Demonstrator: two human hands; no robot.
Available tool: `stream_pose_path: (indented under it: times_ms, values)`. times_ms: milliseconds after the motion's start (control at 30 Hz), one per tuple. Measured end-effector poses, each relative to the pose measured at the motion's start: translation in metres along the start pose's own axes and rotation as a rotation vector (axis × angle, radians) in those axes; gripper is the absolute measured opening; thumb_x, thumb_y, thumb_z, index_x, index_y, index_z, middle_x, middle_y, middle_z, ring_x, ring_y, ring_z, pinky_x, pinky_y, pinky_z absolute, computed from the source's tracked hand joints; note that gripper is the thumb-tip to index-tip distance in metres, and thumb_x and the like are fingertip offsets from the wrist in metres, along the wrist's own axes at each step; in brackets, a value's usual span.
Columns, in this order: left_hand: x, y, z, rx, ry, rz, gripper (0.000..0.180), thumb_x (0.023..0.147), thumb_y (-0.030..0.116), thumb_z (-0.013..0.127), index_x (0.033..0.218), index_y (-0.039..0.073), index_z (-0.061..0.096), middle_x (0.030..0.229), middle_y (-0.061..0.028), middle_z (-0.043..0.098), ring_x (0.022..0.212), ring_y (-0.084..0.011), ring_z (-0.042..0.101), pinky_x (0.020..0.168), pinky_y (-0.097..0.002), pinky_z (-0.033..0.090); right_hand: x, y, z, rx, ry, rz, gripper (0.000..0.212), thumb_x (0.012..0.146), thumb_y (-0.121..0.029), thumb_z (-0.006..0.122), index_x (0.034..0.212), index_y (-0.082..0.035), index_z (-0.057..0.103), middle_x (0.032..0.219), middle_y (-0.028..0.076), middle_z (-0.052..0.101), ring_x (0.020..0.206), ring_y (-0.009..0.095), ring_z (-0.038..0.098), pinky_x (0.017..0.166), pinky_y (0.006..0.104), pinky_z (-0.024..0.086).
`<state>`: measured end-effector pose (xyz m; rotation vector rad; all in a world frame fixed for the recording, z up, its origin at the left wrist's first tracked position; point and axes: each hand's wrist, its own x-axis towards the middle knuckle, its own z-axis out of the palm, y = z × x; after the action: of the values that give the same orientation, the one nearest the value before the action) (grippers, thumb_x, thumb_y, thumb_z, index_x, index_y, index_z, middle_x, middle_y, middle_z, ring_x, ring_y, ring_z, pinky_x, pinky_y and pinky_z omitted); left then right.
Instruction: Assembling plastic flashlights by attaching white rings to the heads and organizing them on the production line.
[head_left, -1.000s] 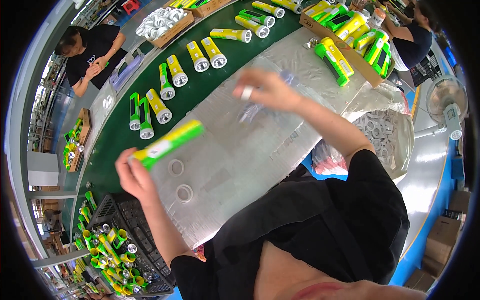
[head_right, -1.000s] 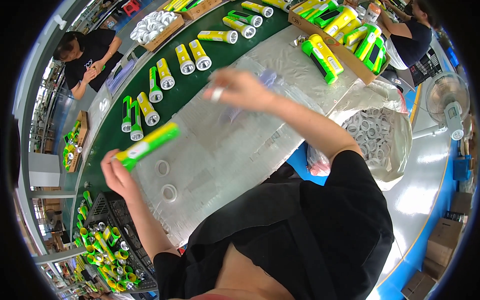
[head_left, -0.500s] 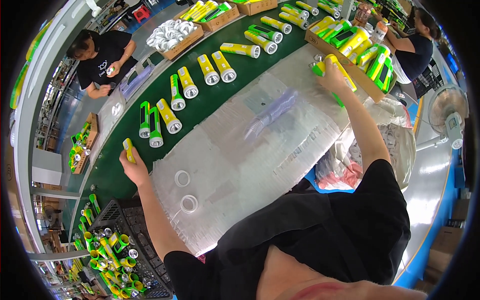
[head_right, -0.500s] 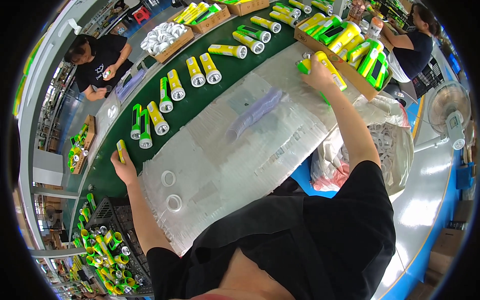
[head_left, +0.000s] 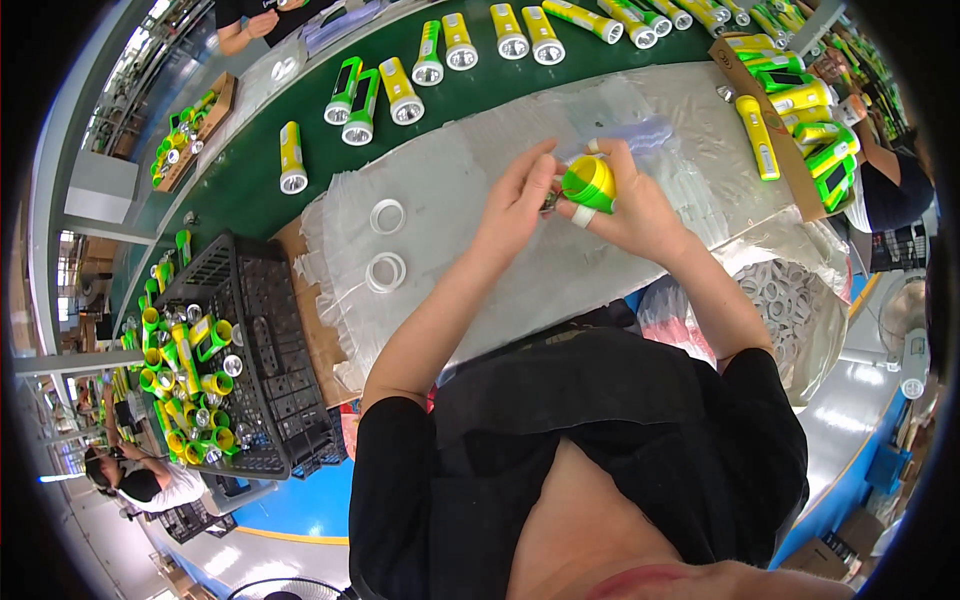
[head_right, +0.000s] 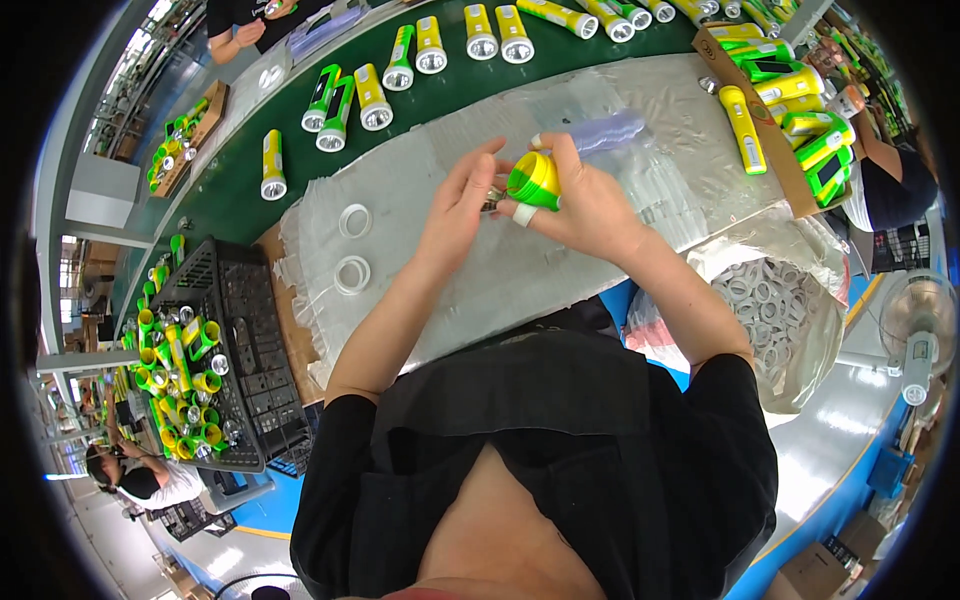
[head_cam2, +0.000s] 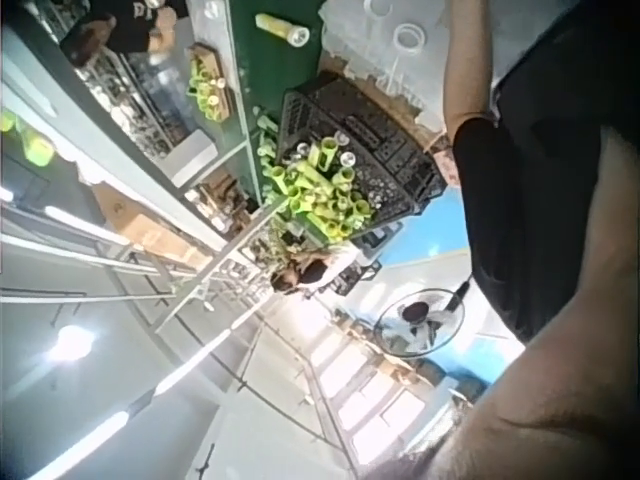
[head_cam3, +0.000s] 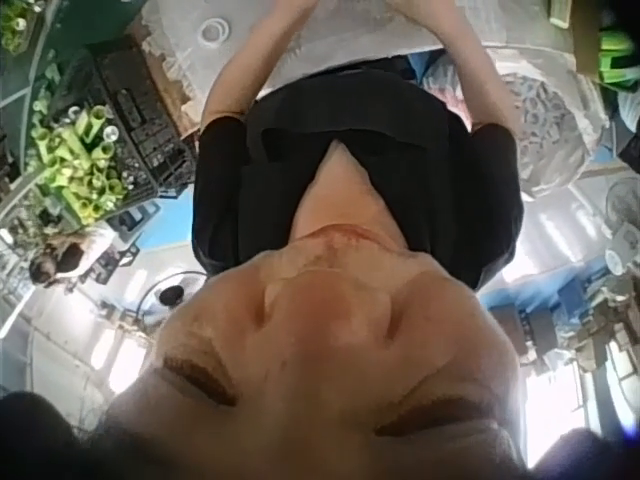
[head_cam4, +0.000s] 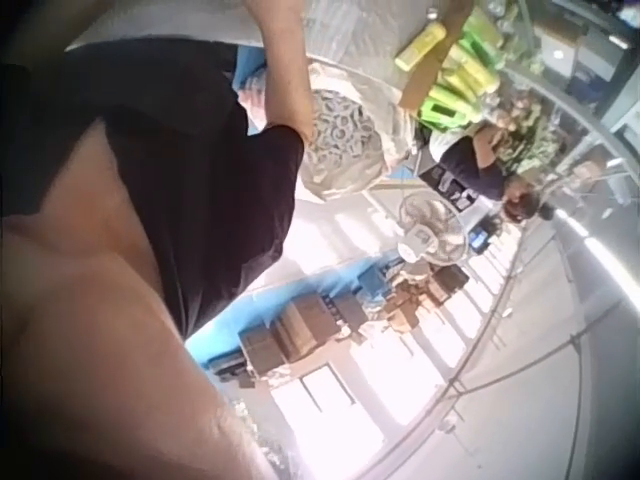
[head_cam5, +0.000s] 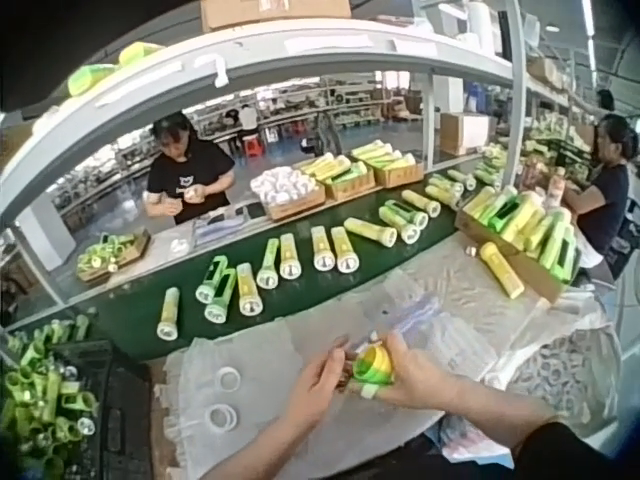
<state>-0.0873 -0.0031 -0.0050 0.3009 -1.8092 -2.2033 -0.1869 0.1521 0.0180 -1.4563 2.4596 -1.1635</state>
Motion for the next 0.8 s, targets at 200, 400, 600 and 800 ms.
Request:
stream_pose_path:
  times_ms: [200,400,600,800]
  values:
    - [-0.037,0.015,-0.024,0.434,0.081,0.531,0.024,0.097,0.021,0.053,0.106,0.003,0.066,0.097,-0.0083,0.067,0.085,-0.0195,0.062,0.072,-0.0285,0.048,-0.02,-0.031,0.037,0.371,-0.227,-0.031,0.06,0.088,-0.04,0.066,0.125,0.001,0.041,0.099,0.02,0.062,0.084,0.034,0.066,0.07,0.0388,0.051]
    - [-0.037,0.019,-0.024,0.635,-0.192,0.851,0.03,0.098,0.023,0.043,0.106,0.005,0.067,0.104,-0.0107,0.068,0.096,-0.0297,0.063,0.091,-0.0412,0.042,-0.024,-0.043,0.05,1.04,-0.408,0.191,0.046,0.097,-0.034,0.055,0.124,0.0,0.042,0.093,0.006,0.055,0.076,0.012,0.059,0.062,0.0265,0.048]
    - [-0.002,-0.009,-0.004,0.246,0.003,0.441,0.044,0.098,0.034,0.047,0.124,0.0,0.057,0.128,-0.0185,0.057,0.12,-0.0351,0.051,0.104,-0.0445,0.034,-0.03,-0.029,0.029,1.241,-0.151,0.451,0.036,0.098,-0.029,0.051,0.126,-0.008,0.044,0.091,0.01,0.058,0.072,0.016,0.057,0.066,0.0296,0.047]
    - [0.047,-0.069,-0.016,1.129,0.082,0.415,0.064,0.08,0.036,0.071,0.129,0.0,0.052,0.12,-0.0173,0.058,0.114,-0.0335,0.051,0.099,-0.0446,0.038,-0.036,-0.011,0.016,1.222,-0.027,0.466,0.038,0.098,-0.029,0.049,0.127,-0.006,0.045,0.088,0.012,0.059,0.07,0.018,0.057,0.063,0.0305,0.047]
